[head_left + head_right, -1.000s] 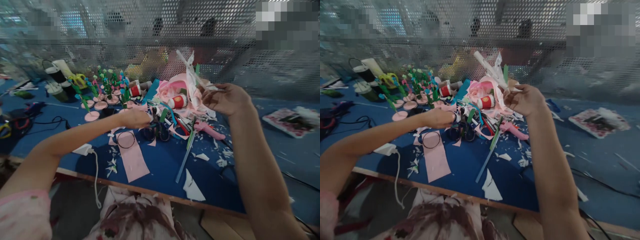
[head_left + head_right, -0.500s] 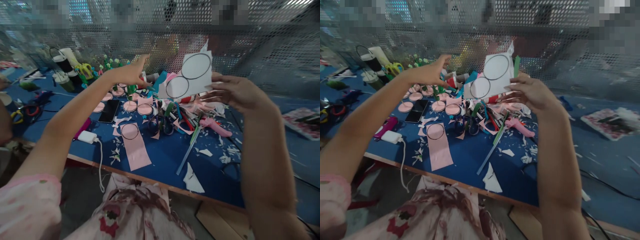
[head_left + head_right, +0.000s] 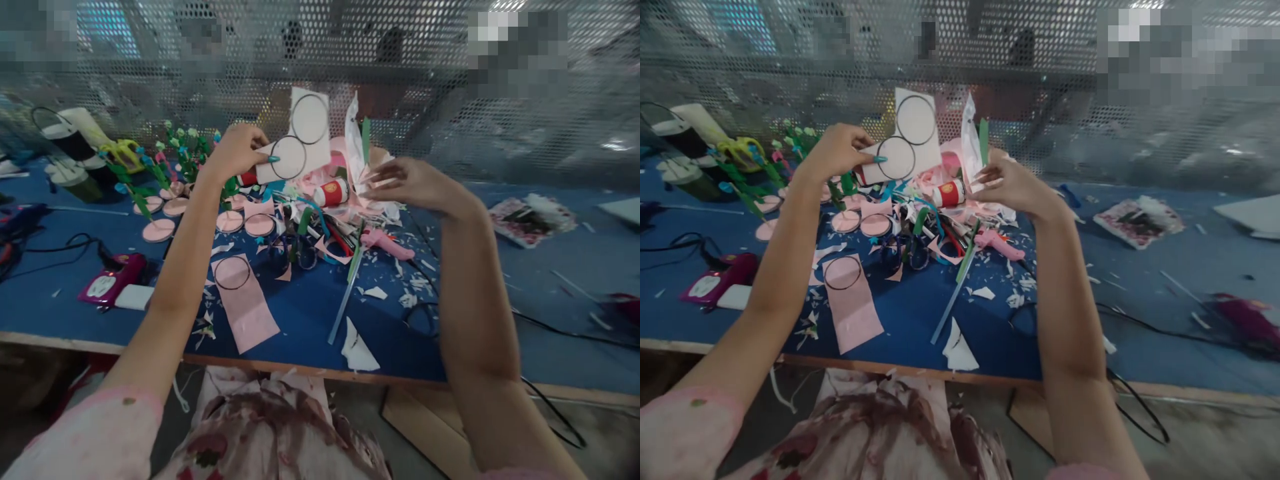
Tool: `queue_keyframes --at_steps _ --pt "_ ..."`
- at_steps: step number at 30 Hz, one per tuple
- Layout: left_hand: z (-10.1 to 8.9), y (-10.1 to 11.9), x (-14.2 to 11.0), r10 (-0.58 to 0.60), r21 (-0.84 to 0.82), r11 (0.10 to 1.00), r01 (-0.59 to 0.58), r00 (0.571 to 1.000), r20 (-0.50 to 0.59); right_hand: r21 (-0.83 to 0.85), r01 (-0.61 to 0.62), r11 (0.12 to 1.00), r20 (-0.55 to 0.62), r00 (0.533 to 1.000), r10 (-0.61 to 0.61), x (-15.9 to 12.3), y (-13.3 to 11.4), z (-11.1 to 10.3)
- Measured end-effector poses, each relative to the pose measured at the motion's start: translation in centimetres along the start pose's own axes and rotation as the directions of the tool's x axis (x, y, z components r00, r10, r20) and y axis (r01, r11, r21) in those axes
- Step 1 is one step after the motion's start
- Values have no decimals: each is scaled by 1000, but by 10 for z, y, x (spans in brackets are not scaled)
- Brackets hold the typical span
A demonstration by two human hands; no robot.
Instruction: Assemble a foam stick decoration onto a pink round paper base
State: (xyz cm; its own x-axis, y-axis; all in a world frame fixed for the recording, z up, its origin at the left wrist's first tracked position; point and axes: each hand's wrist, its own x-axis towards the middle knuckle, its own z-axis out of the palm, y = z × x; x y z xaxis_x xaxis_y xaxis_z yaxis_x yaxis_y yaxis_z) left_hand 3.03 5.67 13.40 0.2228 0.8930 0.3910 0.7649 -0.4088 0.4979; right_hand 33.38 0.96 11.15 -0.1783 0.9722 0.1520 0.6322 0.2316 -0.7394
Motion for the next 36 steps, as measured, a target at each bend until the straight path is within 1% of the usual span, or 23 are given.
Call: queue_keyframes --at_steps 1,3,4,6,7,9,11,13,15,17,20,22,24,26,28,30,32,33,35,36 --pt "2 -3 2 -23 24 999 24 999 -38 -122 -2 993 53 999 9 3 4 4" --pt "9 -10 5 -48 4 999 48 996 -74 -319 4 948 148 988 45 8 8 19" --pt "13 -14 7 -58 -1 998 58 996 -74 -404 20 915 181 982 58 11 8 30" --pt "20 -21 10 -83 6 997 83 995 -55 -568 79 819 255 963 84 14 6 53" --pt "23 -24 12 -92 8 996 92 995 -45 -634 91 768 275 955 114 15 5 63" --pt "27 -31 14 -101 -4 995 101 994 -49 -703 89 705 275 949 154 16 5 79" --pt "30 -39 15 -112 -35 993 109 989 -99 -721 64 690 247 954 170 17 7 87" --pt "34 -46 17 -147 -75 988 137 976 -158 -724 40 688 217 961 172 18 12 90" --pt "39 -52 20 -180 -135 978 157 967 -183 -725 25 688 194 966 169 19 18 91" --pt "45 -53 23 -201 -220 962 163 966 -165 -721 17 693 178 971 161 21 22 92" --pt "48 -45 27 -253 -368 907 203 963 -93 -709 9 705 152 978 140 23 26 94" --pt "42 -37 26 -293 -457 856 243 955 -40 -702 -1 713 132 983 131 24 27 95" --pt "29 -30 23 -321 -532 801 275 947 6 -694 -13 720 119 984 133 25 29 96" --pt "12 -26 18 -328 -589 765 261 945 -6 -685 -23 728 112 984 137 25 30 97" --pt "-4 -26 13 -337 -609 757 236 940 -55 -676 -33 736 101 985 137 25 31 98" --pt "-13 -27 9 -314 -564 797 216 946 -82 -674 -46 737 76 988 132 24 33 101" --pt "-16 -26 7 -316 -549 807 218 944 -90 -681 -64 729 37 992 121 23 33 105" --pt "-15 -24 7 -337 -563 794 228 937 -96 -684 -70 726 19 993 114 22 34 107" --pt "-9 -18 6 -380 -582 770 264 921 -85 -680 -79 729 -7 995 101 22 35 109" --pt "-4 -14 5 -375 -559 779 284 925 -53 -672 -80 736 -14 995 95 22 35 109"
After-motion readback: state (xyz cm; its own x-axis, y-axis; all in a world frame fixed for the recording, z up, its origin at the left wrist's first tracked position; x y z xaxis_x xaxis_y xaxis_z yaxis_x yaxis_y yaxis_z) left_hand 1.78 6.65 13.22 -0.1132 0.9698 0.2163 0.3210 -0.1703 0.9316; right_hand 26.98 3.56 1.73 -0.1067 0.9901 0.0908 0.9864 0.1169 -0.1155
